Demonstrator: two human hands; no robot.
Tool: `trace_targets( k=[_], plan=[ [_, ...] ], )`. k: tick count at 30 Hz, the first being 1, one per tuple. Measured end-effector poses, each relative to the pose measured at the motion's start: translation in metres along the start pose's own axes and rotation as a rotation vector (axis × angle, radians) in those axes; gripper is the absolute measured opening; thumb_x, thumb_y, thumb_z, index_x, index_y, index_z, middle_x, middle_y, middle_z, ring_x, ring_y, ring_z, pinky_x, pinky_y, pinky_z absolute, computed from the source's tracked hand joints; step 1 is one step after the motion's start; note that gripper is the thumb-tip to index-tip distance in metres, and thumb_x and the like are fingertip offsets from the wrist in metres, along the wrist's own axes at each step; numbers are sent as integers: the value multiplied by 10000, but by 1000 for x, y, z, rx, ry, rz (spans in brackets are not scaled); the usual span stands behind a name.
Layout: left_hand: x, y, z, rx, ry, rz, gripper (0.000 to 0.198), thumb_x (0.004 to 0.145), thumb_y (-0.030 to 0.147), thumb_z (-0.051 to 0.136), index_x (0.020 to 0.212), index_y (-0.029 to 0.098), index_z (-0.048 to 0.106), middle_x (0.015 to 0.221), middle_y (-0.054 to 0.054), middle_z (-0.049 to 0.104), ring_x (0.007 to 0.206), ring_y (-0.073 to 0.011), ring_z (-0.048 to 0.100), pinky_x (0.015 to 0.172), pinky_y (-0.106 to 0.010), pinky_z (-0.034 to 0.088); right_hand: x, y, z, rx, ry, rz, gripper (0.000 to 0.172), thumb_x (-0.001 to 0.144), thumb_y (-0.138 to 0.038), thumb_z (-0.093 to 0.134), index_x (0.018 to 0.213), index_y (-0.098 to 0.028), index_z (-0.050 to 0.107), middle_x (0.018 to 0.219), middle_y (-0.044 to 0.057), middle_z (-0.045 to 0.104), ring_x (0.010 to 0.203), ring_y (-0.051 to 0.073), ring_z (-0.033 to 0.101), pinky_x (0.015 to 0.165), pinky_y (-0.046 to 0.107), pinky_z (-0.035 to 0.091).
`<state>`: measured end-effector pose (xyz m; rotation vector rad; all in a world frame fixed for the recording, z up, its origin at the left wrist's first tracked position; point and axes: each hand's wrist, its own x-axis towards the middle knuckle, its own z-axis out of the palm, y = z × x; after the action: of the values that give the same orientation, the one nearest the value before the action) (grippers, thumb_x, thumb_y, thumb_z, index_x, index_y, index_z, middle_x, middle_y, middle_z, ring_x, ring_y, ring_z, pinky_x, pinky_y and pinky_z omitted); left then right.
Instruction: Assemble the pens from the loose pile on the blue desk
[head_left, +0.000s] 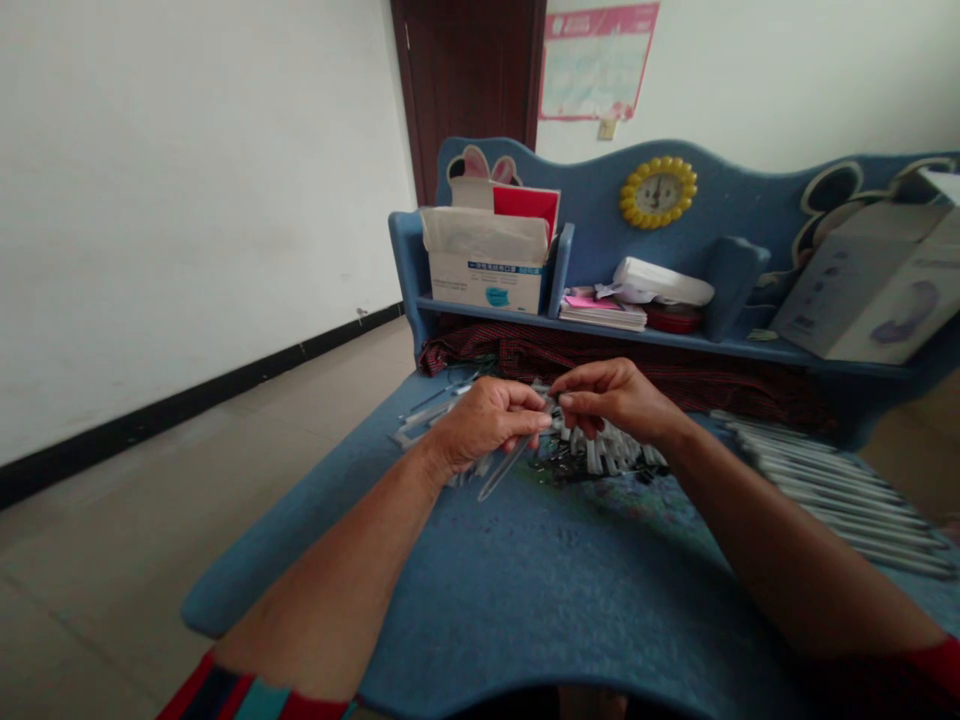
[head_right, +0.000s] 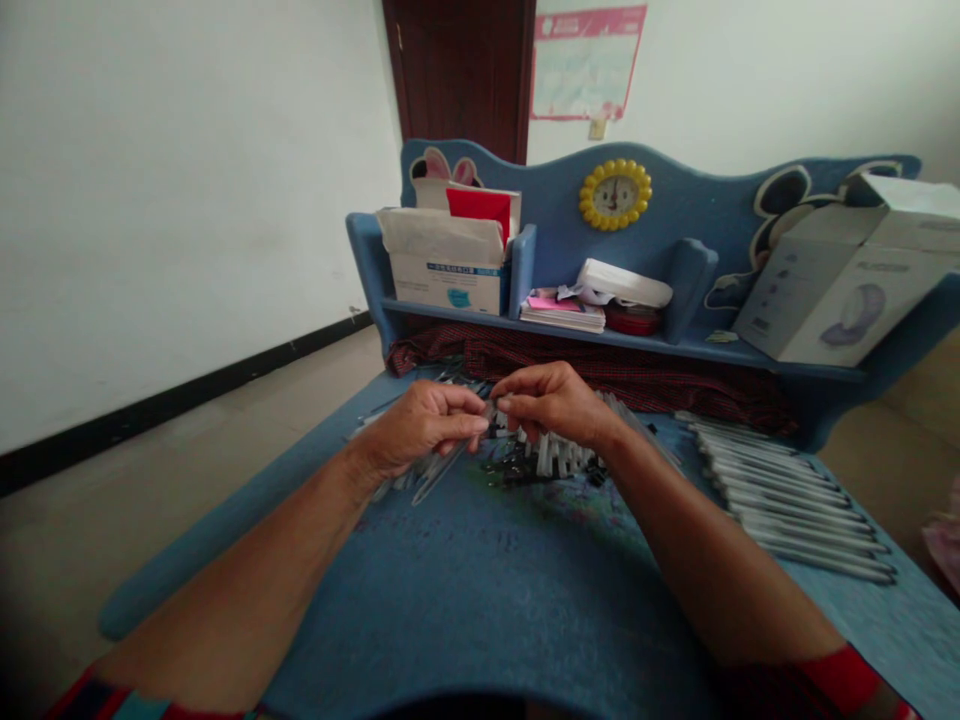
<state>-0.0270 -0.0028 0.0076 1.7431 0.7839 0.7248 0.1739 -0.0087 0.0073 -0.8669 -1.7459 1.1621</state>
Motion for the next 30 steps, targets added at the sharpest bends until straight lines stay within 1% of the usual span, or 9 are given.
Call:
trace_targets(
  k=[7, 12, 16, 18, 21, 23, 25, 28, 30],
  plan=[
    [-1, 3, 2, 50, -34, -18, 125, 708, 240, 653, 739, 119, 649, 549, 7, 595, 389, -40, 383, 397, -176, 270, 0, -2, -8, -153, -113, 16, 249, 754, -379, 682, 771, -130, 696, 543, -10, 624, 378, 52, 502, 365, 158, 380],
    [-1, 4, 3, 94, -104, -19, 109, 702, 234, 647, 704, 125, 649, 539, 18, 577, 406, -43, 387, 411, -181, 275, -3, -5, -6, -226, -198, 84, 374, 785, -466, 626, 628, -127, 636, 506, -8, 591, 378, 58, 501, 365, 157, 375],
    [0, 4, 1, 94, -108, -6, 129, 695, 250, 654, 697, 121, 651, 538, 15, 573, 414, -48, 394, 414, -186, 278, -3, -7, -4, -281, -203, 111, 500, 825, -536, 540, 533, -132, 579, 450, -3, 556, 341, 52, 467, 343, 155, 338],
    [0, 5, 0, 88, -86, -6, 142, 691, 259, 663, 706, 118, 654, 538, 13, 574, 416, -51, 397, 414, -188, 282, -3, -8, -5, -292, -194, 74, 494, 828, -544, 533, 565, -130, 592, 465, -1, 560, 352, 51, 470, 350, 153, 344],
    [-1, 5, -1, 64, -54, -18, 172, 688, 265, 670, 774, 116, 670, 549, 12, 581, 415, -52, 398, 410, -186, 284, -2, -7, -7, -243, -186, 43, 373, 796, -497, 606, 776, -128, 652, 557, -1, 605, 400, 62, 508, 377, 157, 383],
    [-1, 4, -1, 62, -52, -17, 173, 693, 267, 667, 776, 115, 671, 552, 10, 585, 415, -51, 397, 409, -183, 283, -2, -6, -6, -213, -179, 51, 338, 775, -469, 640, 837, -137, 652, 579, -7, 612, 409, 65, 519, 381, 159, 391],
    [-1, 4, -1, 79, -63, -9, 161, 695, 268, 665, 746, 115, 666, 549, 8, 584, 414, -49, 393, 407, -182, 280, -2, -6, -4, -226, -169, 52, 332, 778, -470, 635, 748, -139, 638, 552, -15, 594, 390, 59, 503, 369, 156, 378],
    [-1, 5, -1, 96, -79, 0, 161, 690, 274, 665, 726, 117, 660, 546, 7, 581, 411, -49, 386, 399, -183, 276, -3, -7, -2, -293, -175, 48, 436, 814, -512, 569, 588, -139, 585, 490, -15, 558, 359, 48, 467, 347, 153, 344],
    [-1, 6, -1, 93, -85, 1, 164, 688, 279, 665, 715, 117, 654, 548, 7, 579, 416, -52, 391, 399, -185, 280, -3, -9, -2, -320, -177, 49, 497, 838, -540, 519, 546, -139, 562, 469, -10, 547, 353, 46, 462, 344, 151, 331]
  ],
)
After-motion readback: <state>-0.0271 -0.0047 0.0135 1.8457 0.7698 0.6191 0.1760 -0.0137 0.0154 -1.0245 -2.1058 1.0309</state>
